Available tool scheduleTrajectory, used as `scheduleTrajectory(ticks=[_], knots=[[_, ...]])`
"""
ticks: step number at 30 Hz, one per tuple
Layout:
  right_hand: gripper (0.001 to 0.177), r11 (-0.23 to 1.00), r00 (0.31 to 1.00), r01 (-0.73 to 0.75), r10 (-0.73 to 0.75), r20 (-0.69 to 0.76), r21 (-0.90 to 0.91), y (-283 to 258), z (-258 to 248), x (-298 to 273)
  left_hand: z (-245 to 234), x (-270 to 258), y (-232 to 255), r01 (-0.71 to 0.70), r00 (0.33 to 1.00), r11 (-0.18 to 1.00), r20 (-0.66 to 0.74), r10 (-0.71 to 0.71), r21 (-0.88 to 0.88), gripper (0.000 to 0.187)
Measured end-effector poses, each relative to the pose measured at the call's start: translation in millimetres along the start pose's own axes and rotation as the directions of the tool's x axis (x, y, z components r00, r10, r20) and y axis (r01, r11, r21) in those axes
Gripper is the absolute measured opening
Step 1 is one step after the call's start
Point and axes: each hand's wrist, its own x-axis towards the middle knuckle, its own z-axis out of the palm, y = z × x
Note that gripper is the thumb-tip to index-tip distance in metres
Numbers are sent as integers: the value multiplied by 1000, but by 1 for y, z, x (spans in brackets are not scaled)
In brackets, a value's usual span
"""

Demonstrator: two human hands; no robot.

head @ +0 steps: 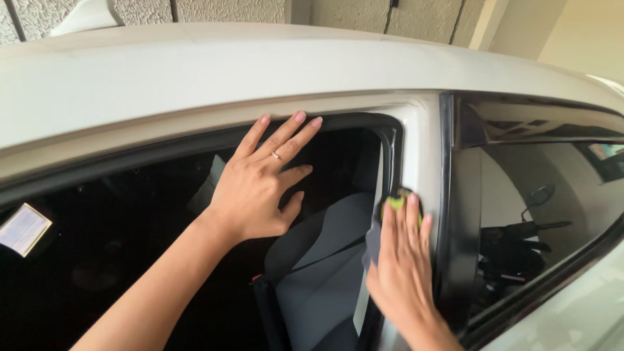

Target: The person wipes the car seat, door frame, and window glass with a cloth.

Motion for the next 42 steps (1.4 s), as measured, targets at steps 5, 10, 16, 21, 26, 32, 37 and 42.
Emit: scheduleTrajectory(ticks=[5,10,16,21,26,32,37,42], knots=[[84,999,995,45,-47,-93,-26,14,-7,65,0,-2,-4,-18,1000,1000,15,18,19,30],[78,995,990,82,-89,-108,-60,18,-14,82,2,-5,-4,-25,999,1000,-30,25,13,26],[92,997,996,-14,7,-91,-69,-6,3,3,4,-4,-1,-15,998,1000,-61,15,-3,25],[85,982,990,-133,138,30,-133,-12,57,-121,2,-4,1,-12,997,1000,-70,11,-20,25],[80,956,992,-111,125,35,-272,1,70,-124,0,-4,1,-20,998,999,-54,18,-46,28],[90,995,989,-95,94,-112,-4,-14,16,-5,-2,-3,-1,-35,998,996,-58,31,-76,29],[83,999,969,-10,0,-247,-41,-3,3,64,1,-3,0,-17,998,996,-57,12,-90,26],[51,996,913,27,11,-408,87,13,1,110,-2,-1,2,20,1000,997,-18,-21,-78,27]])
